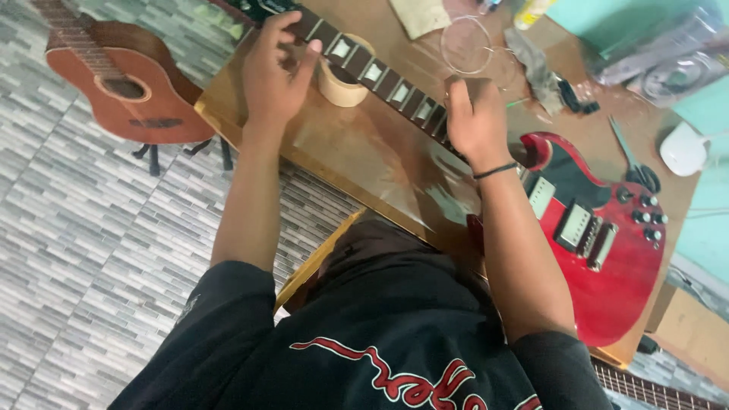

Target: The person wipes the body and neck of a red electric guitar with a cloth. They apply a liquid from a small bottle onto the cloth and continue wiping the guitar's surface, including the fretboard.

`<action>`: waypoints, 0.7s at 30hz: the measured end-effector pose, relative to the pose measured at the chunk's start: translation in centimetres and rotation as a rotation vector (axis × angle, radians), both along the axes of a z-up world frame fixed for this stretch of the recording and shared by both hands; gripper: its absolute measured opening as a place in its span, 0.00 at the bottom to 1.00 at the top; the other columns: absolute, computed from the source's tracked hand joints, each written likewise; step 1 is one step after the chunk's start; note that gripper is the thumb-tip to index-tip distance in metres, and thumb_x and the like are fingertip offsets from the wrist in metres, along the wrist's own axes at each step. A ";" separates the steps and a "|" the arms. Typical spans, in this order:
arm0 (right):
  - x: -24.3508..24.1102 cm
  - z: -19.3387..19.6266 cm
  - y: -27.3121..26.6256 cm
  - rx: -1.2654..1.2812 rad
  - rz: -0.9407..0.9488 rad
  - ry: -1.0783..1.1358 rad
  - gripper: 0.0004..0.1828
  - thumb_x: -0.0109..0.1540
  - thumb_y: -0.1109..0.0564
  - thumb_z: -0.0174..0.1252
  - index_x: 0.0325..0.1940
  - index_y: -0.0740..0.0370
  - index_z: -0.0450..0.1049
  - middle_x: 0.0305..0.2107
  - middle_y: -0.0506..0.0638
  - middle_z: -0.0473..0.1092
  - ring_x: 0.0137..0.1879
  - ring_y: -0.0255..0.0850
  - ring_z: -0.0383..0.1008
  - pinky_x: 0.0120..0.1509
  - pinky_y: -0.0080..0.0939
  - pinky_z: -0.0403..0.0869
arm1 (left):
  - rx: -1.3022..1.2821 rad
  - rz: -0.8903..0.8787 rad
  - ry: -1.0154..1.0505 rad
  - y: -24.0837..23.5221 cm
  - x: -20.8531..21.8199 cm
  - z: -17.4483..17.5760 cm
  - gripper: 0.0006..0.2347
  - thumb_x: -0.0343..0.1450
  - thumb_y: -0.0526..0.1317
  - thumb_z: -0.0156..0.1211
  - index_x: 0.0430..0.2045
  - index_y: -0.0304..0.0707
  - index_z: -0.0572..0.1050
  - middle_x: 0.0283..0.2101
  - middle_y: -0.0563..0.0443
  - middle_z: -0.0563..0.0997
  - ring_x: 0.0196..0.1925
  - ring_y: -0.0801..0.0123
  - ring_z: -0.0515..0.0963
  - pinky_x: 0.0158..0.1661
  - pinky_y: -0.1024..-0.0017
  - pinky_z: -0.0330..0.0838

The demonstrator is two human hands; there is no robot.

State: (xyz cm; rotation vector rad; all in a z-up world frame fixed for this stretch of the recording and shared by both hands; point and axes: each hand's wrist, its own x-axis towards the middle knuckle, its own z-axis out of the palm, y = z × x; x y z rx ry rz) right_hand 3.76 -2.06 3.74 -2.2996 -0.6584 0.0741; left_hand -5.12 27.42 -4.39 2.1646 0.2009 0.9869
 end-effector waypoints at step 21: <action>3.3 1.7 16.6 0.075 0.149 0.117 0.30 0.71 0.44 0.42 0.15 0.50 0.47 0.13 0.40 0.48 0.23 0.34 0.46 0.33 0.42 0.48 | -0.159 0.113 -0.053 2.0 -0.2 -1.8 0.18 0.76 0.61 0.52 0.51 0.53 0.74 0.41 0.56 0.85 0.31 0.73 0.83 0.27 0.78 0.71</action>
